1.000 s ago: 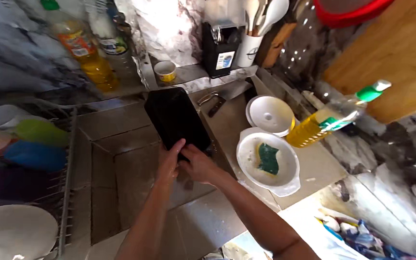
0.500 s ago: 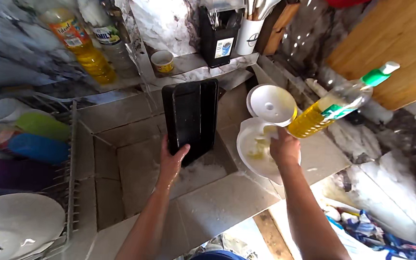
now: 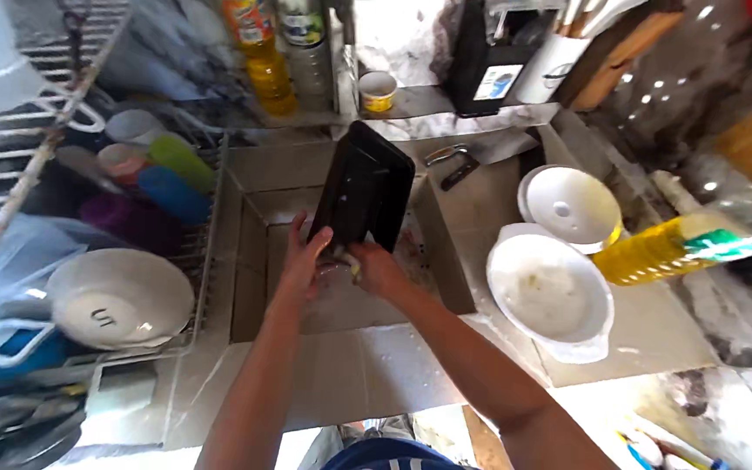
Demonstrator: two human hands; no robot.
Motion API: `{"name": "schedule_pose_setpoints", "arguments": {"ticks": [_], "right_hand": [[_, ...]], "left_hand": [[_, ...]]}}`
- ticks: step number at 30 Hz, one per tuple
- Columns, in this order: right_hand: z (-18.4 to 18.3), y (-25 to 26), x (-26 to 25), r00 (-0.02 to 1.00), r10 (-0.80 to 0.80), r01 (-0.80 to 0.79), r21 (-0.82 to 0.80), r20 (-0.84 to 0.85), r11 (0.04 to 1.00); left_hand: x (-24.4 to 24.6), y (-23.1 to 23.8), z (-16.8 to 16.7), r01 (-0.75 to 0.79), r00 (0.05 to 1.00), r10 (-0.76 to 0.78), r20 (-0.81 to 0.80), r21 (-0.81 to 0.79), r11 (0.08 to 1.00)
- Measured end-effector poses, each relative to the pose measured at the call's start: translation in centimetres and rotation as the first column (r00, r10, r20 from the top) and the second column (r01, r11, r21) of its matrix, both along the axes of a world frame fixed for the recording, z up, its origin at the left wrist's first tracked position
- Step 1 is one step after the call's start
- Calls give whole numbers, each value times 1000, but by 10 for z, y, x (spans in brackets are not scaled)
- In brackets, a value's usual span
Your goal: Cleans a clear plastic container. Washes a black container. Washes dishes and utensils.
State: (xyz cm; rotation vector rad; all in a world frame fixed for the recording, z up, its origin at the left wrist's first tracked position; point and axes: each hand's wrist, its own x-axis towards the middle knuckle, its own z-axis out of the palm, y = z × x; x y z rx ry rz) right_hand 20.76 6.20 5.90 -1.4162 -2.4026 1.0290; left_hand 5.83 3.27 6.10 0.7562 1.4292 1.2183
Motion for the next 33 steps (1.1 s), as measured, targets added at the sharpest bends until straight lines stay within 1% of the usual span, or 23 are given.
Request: {"name": "schedule_pose_setpoints", "arguments": {"ticks": [2, 3, 4, 6, 8, 9, 10, 12, 13, 15, 16, 18, 20, 21, 22, 24, 25, 26, 28, 29, 31, 33], "right_hand": [[11, -4, -41, 991, -12, 5, -51, -135, 999], [13, -9, -58, 989, 32, -46, -91, -147, 995], [9, -14, -70, 983, 104, -120, -106, -151, 987], [-5, -20, -78, 959, 269, -275, -57, -93, 960], [-22, -23, -71, 926, 377, -377, 33, 12, 926], [-30, -21, -64, 922, 383, -386, 72, 47, 920], [-39, -14, -55, 929, 362, -368, 106, 79, 924], [-58, 3, -37, 948, 288, -308, 160, 134, 938], [-62, 9, -34, 958, 248, -271, 174, 141, 947], [-54, 10, -44, 980, 163, -181, 178, 110, 967], [-47, 9, -54, 988, 129, -142, 164, 89, 976], [-24, 3, -79, 994, 99, -101, 65, 37, 993], [-16, -7, -98, 992, 87, -84, 37, -91, 996], [-17, -9, -101, 987, 126, -125, 22, -101, 992], [-20, -9, -97, 979, 202, -201, 11, -43, 979], [-31, -7, -82, 930, 334, -346, 52, 153, 937], [-31, -7, -77, 913, 356, -375, 64, 201, 925], [-30, -7, -77, 911, 352, -375, 75, 212, 924], [-29, -10, -84, 937, 323, -338, 110, 130, 935], [-29, -11, -87, 942, 324, -332, 99, 86, 938], [-37, -10, -81, 928, 366, -369, 35, 65, 929], [-42, 1, -64, 920, 385, -383, -37, 76, 923]], "left_hand": [[-1, -12, -22, -121, 986, 112, 127, 66, 990], [-5, -16, -30, -180, 968, 163, 189, 75, 981], [-14, -19, -34, -218, 952, 201, 232, 51, 975], [-34, -24, -33, -243, 942, 238, 235, -9, 970], [-49, -33, -27, -245, 954, 250, 167, -49, 968], [-55, -38, -25, -240, 963, 246, 113, -65, 969], [-62, -41, -22, -232, 967, 238, 93, -75, 970], [-75, -45, -16, -227, 969, 232, 86, -65, 972], [-81, -44, -11, -225, 971, 229, 75, -62, 972], [-85, -39, -4, -241, 968, 243, 67, -38, 970], [-83, -36, -6, -249, 965, 248, 79, 1, 968], [-69, -33, -22, -245, 962, 235, 137, 62, 967], [-49, -28, -39, -253, 956, 242, 164, 49, 966], [-48, -25, -39, -268, 949, 263, 175, 6, 963], [-54, -23, -34, -250, 953, 255, 163, -52, 967], [-72, -21, -20, -151, 984, 161, 71, -137, 979], [-75, -20, -16, -111, 993, 116, 26, -147, 983], [-74, -20, -15, -75, 997, 77, 14, -147, 986], [-68, -19, -26, -39, 999, 39, 0, -109, 993], [-67, -17, -32, -52, 999, 51, -9, -90, 995], [-71, -16, -37, -109, 994, 107, -26, -85, 990], [-80, -17, -34, -132, 990, 127, -59, -94, 987]]}}
